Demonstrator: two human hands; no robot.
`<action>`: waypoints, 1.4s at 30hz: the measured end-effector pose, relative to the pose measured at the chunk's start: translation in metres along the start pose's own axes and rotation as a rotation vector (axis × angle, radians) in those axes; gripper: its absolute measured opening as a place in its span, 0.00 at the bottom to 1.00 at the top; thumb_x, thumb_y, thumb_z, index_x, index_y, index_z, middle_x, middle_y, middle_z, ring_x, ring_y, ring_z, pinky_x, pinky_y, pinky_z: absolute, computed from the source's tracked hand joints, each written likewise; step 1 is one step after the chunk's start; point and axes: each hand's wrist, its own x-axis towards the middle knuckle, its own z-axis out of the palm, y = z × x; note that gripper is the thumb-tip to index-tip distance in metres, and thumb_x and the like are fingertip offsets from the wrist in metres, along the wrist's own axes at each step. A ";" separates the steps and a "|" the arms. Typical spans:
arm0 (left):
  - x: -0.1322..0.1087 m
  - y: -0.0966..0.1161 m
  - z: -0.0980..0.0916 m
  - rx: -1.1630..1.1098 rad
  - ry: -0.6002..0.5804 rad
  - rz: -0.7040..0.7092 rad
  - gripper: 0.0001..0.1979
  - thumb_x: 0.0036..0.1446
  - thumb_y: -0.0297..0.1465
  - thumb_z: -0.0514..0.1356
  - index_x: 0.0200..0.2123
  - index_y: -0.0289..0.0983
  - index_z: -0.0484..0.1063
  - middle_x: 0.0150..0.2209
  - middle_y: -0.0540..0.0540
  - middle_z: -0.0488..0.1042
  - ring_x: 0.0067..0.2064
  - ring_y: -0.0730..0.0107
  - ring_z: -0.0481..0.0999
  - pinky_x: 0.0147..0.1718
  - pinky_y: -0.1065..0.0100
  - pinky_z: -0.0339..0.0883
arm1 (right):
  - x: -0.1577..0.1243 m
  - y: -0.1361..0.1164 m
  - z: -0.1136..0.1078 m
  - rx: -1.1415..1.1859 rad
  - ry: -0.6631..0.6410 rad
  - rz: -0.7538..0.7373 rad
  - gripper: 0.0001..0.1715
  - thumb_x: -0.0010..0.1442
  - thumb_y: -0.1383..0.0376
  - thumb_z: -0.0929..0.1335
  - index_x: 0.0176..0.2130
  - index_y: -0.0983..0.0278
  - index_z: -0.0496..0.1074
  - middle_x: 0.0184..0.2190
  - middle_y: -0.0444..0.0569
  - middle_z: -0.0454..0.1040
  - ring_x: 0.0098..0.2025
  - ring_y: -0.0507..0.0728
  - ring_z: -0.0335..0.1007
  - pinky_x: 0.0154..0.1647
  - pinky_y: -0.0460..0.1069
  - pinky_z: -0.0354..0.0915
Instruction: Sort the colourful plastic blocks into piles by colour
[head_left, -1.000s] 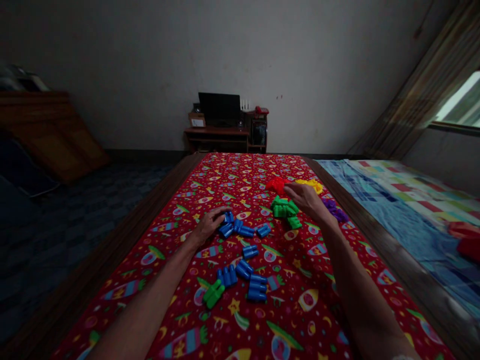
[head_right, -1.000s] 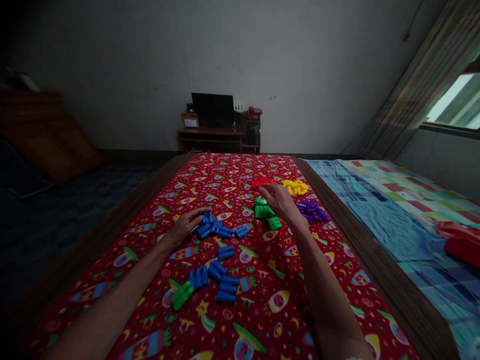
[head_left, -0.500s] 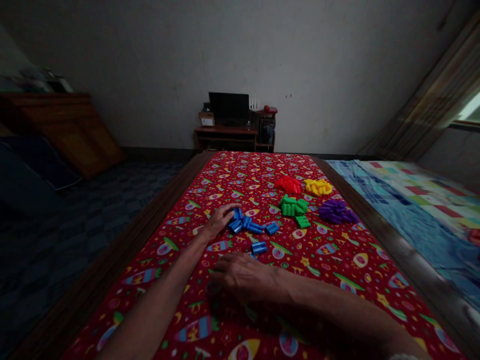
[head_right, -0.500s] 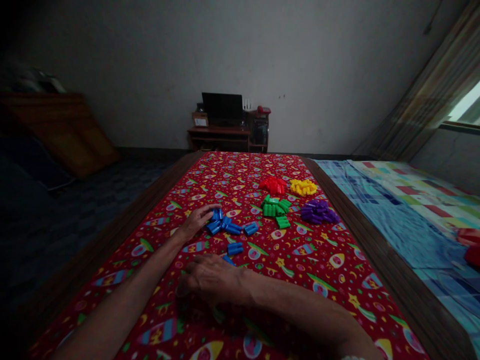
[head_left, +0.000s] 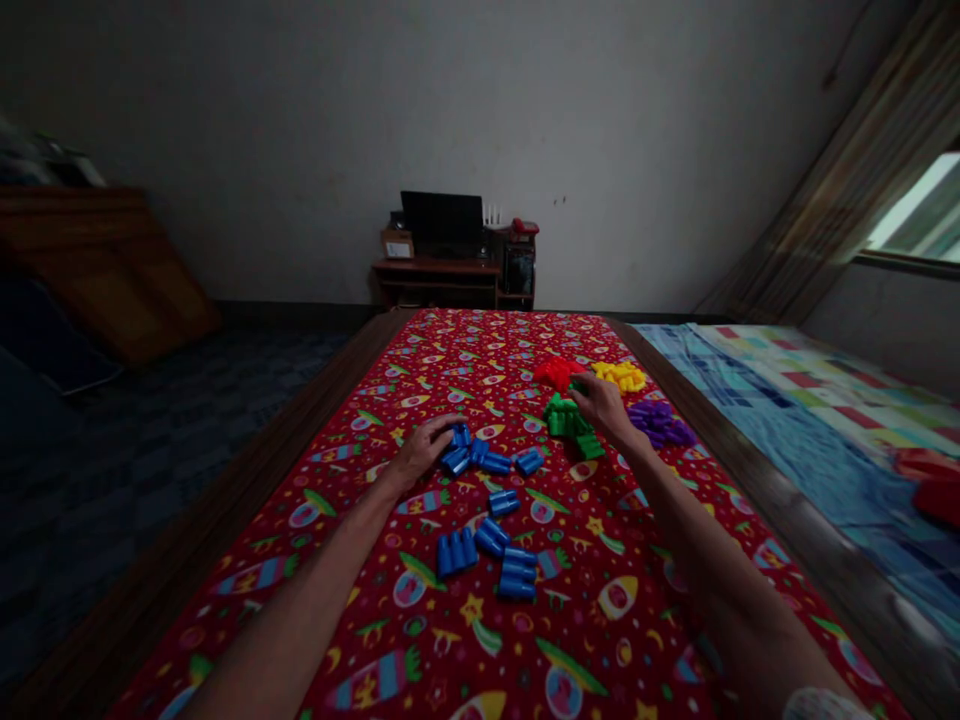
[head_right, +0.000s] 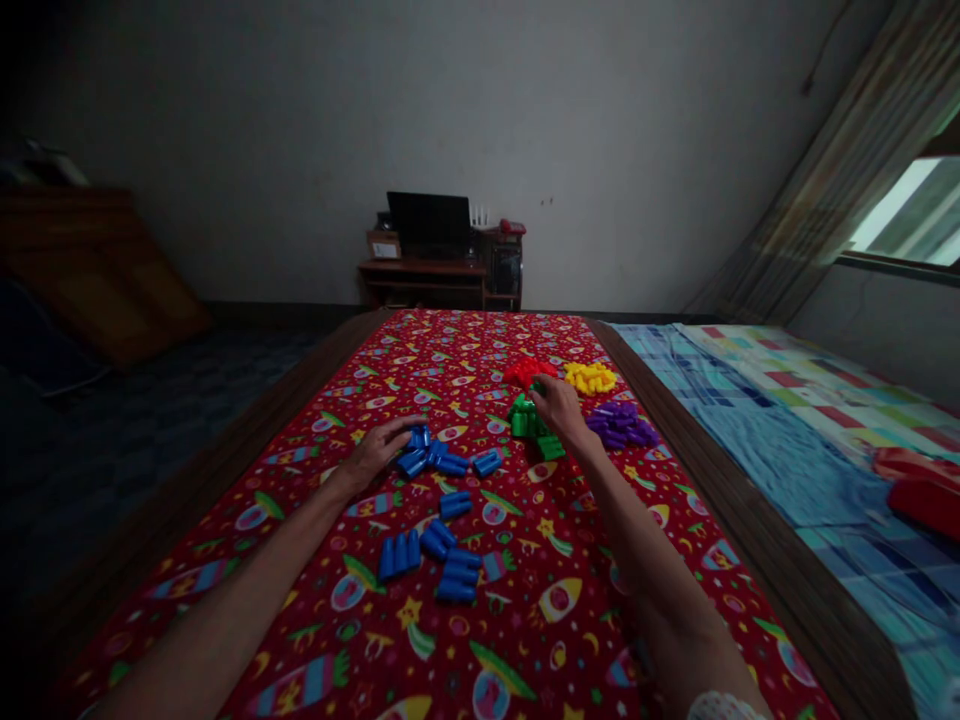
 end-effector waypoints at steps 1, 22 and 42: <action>-0.001 0.001 0.000 -0.003 -0.002 -0.001 0.24 0.56 0.41 0.53 0.51 0.33 0.73 0.48 0.41 0.77 0.45 0.58 0.76 0.47 0.61 0.68 | 0.002 0.005 0.001 -0.023 -0.050 0.005 0.16 0.53 0.66 0.67 0.41 0.68 0.77 0.29 0.51 0.77 0.33 0.57 0.70 0.36 0.48 0.62; 0.000 0.000 -0.002 -0.034 -0.002 0.019 0.23 0.55 0.42 0.55 0.47 0.35 0.75 0.52 0.40 0.75 0.54 0.54 0.72 0.56 0.57 0.61 | -0.042 0.016 -0.051 -0.101 -0.287 -0.104 0.21 0.62 0.59 0.60 0.30 0.68 0.75 0.22 0.48 0.71 0.23 0.51 0.62 0.26 0.45 0.51; 0.000 -0.002 -0.002 -0.016 -0.021 0.004 0.25 0.57 0.45 0.53 0.51 0.35 0.73 0.50 0.41 0.76 0.52 0.55 0.74 0.53 0.58 0.65 | -0.092 -0.028 -0.028 -0.232 -0.356 -0.202 0.17 0.65 0.62 0.59 0.29 0.64 0.71 0.21 0.47 0.69 0.21 0.51 0.58 0.23 0.47 0.48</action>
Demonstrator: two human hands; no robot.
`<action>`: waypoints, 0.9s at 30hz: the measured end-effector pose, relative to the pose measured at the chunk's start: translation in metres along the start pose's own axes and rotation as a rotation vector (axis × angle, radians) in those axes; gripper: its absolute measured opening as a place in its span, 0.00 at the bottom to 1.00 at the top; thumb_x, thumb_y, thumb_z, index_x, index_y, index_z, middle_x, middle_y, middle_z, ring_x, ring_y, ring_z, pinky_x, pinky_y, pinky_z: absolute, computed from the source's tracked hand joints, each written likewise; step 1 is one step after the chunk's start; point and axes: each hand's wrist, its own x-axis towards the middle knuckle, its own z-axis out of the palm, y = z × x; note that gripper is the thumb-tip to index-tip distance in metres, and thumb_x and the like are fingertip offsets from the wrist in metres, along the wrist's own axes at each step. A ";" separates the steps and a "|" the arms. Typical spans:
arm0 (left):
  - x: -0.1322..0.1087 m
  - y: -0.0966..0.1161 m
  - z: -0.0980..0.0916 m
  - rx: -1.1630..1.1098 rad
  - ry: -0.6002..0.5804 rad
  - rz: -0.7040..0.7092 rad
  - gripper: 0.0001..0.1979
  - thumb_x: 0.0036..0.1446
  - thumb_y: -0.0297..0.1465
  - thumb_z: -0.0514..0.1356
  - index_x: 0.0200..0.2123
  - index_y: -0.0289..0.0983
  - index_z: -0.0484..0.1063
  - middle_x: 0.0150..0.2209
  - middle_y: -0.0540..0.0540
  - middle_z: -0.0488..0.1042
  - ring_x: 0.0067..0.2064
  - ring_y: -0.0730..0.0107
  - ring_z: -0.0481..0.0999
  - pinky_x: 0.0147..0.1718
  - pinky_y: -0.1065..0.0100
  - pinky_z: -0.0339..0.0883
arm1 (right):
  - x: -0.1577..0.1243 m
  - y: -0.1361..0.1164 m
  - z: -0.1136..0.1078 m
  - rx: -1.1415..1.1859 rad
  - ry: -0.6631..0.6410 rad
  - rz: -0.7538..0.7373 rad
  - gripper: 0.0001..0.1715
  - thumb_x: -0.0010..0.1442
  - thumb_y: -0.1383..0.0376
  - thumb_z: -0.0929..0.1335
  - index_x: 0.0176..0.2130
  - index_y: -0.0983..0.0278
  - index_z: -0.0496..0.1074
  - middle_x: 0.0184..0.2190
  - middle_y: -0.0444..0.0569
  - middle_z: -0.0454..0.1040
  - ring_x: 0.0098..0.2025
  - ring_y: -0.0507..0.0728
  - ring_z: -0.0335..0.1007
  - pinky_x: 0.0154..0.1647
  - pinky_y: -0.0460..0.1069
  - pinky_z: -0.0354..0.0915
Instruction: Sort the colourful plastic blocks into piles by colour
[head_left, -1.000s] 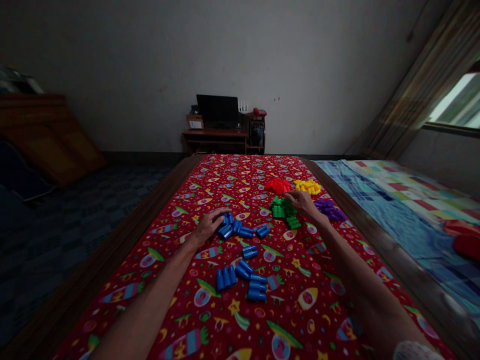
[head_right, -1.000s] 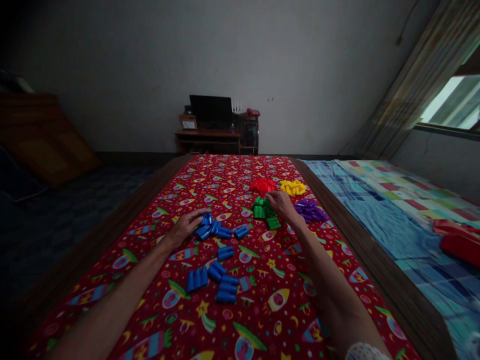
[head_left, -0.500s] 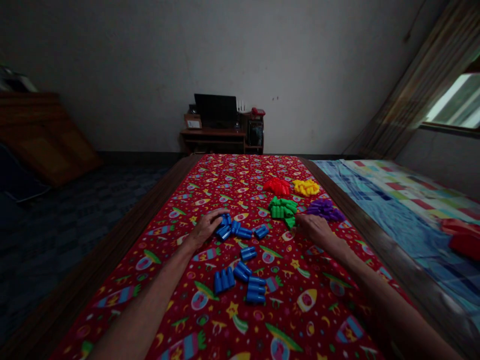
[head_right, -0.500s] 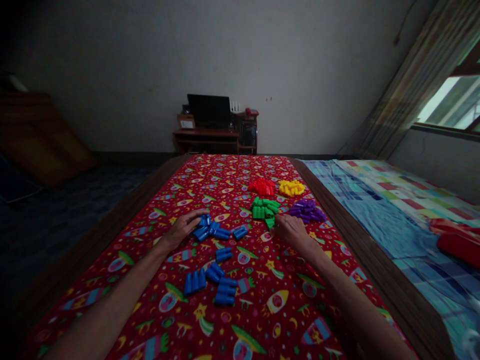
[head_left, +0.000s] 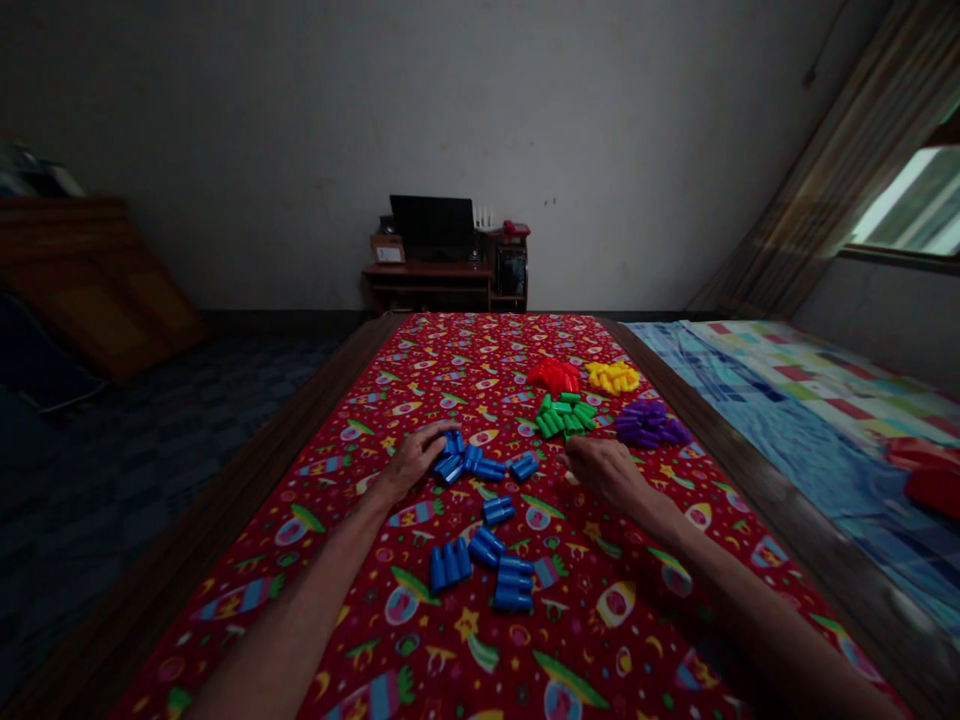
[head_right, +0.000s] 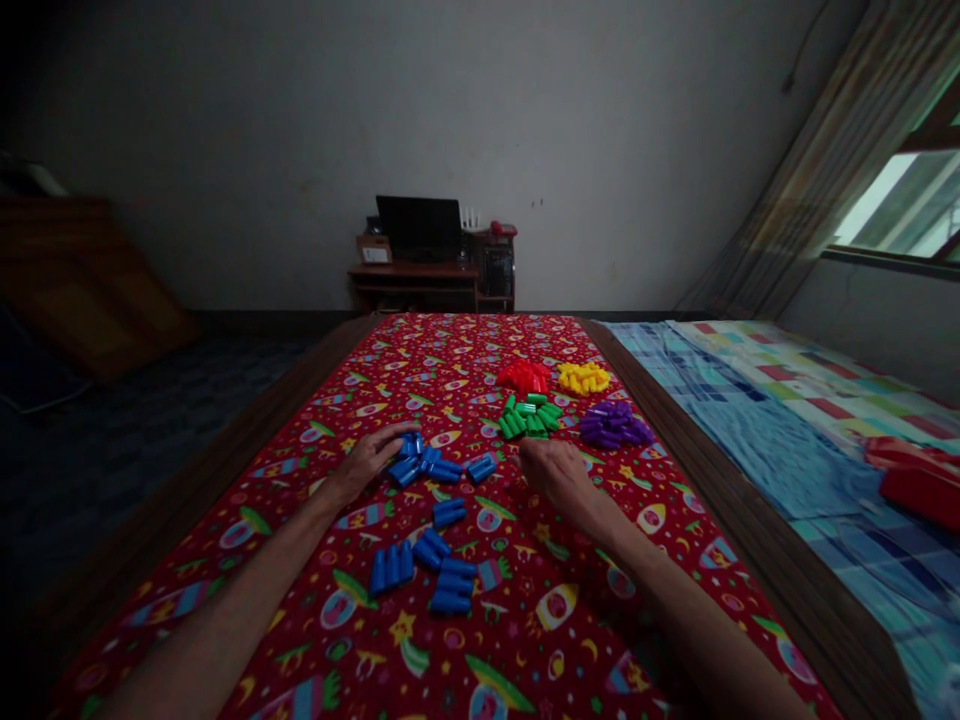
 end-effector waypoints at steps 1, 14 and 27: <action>0.000 0.000 0.001 0.002 -0.001 -0.004 0.27 0.58 0.45 0.52 0.53 0.35 0.71 0.50 0.40 0.76 0.52 0.55 0.74 0.53 0.58 0.65 | -0.001 -0.013 0.001 0.067 0.024 -0.082 0.18 0.66 0.61 0.58 0.33 0.64 0.72 0.24 0.49 0.72 0.24 0.52 0.62 0.25 0.47 0.53; -0.002 0.000 0.016 0.318 -0.086 0.256 0.26 0.64 0.43 0.45 0.55 0.34 0.68 0.56 0.37 0.71 0.58 0.56 0.67 0.60 0.54 0.58 | 0.057 -0.025 0.017 0.350 0.308 -0.146 0.22 0.67 0.57 0.58 0.50 0.66 0.71 0.45 0.58 0.76 0.47 0.59 0.71 0.50 0.53 0.65; 0.001 -0.003 0.015 0.311 -0.084 0.297 0.21 0.63 0.40 0.47 0.50 0.37 0.73 0.53 0.39 0.73 0.56 0.57 0.70 0.58 0.54 0.61 | 0.078 0.051 0.020 0.164 0.076 0.174 0.28 0.69 0.56 0.52 0.24 0.63 0.64 0.19 0.46 0.65 0.21 0.51 0.58 0.25 0.47 0.49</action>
